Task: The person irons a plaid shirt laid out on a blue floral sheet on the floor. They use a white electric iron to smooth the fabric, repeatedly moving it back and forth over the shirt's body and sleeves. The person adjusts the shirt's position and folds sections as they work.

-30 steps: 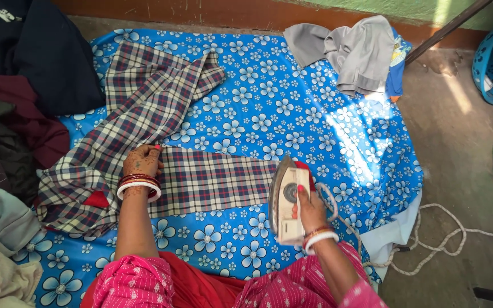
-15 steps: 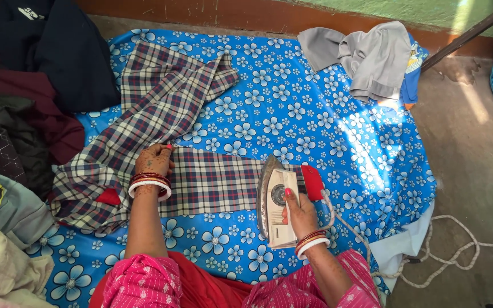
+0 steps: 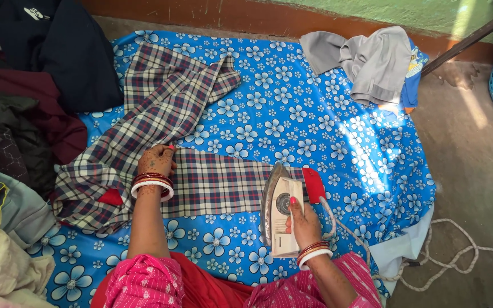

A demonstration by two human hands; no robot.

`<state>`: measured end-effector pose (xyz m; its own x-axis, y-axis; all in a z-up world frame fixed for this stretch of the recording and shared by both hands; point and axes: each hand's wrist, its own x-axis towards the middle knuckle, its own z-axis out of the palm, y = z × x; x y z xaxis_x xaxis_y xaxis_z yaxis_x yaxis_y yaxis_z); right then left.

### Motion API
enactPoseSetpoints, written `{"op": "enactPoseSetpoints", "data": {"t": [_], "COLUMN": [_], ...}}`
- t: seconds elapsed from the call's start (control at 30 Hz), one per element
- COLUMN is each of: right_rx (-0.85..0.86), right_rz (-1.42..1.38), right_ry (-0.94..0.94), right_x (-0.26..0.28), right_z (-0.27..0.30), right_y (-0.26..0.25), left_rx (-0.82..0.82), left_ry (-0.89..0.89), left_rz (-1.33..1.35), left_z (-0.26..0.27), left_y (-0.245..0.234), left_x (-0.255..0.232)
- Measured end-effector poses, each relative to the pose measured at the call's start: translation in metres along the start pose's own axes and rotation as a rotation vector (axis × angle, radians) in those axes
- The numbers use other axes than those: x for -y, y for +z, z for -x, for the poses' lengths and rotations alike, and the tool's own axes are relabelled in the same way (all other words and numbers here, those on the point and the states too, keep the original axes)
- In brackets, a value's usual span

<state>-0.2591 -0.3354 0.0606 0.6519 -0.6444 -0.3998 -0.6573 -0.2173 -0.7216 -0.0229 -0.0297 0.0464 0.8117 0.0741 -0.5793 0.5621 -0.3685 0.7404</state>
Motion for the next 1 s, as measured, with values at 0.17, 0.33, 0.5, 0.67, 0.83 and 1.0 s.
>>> {"op": "enactPoseSetpoints", "data": {"t": [0.17,0.33,0.5,0.67,0.83,1.0], "right_rx": [0.006,0.102,0.112,0.142,0.237,0.249], "right_rz": [-0.077,-0.031,0.006,-0.022,0.074,0.074], "right_ry": [-0.04,-0.006,-0.057,-0.113,-0.047,-0.075], "right_x": [0.022,0.021,0.023,0.041,0.028,0.034], "right_z": [-0.027,-0.009,-0.001,-0.022,0.004,0.006], "right_y": [0.002,0.005,0.022,0.023,0.022,0.033], "left_rx": [-0.006,0.001,0.005,0.002,0.022,0.031], "left_ry": [0.01,-0.006,-0.013,0.015,0.005,0.006], "left_rz": [-0.014,0.004,-0.006,-0.011,0.021,0.051], "left_z": [0.002,0.004,0.001,0.0,-0.004,-0.011], "left_y": [-0.001,-0.001,-0.001,-0.001,0.0,-0.002], "left_x": [-0.002,-0.003,-0.002,0.0,0.002,0.006]}}
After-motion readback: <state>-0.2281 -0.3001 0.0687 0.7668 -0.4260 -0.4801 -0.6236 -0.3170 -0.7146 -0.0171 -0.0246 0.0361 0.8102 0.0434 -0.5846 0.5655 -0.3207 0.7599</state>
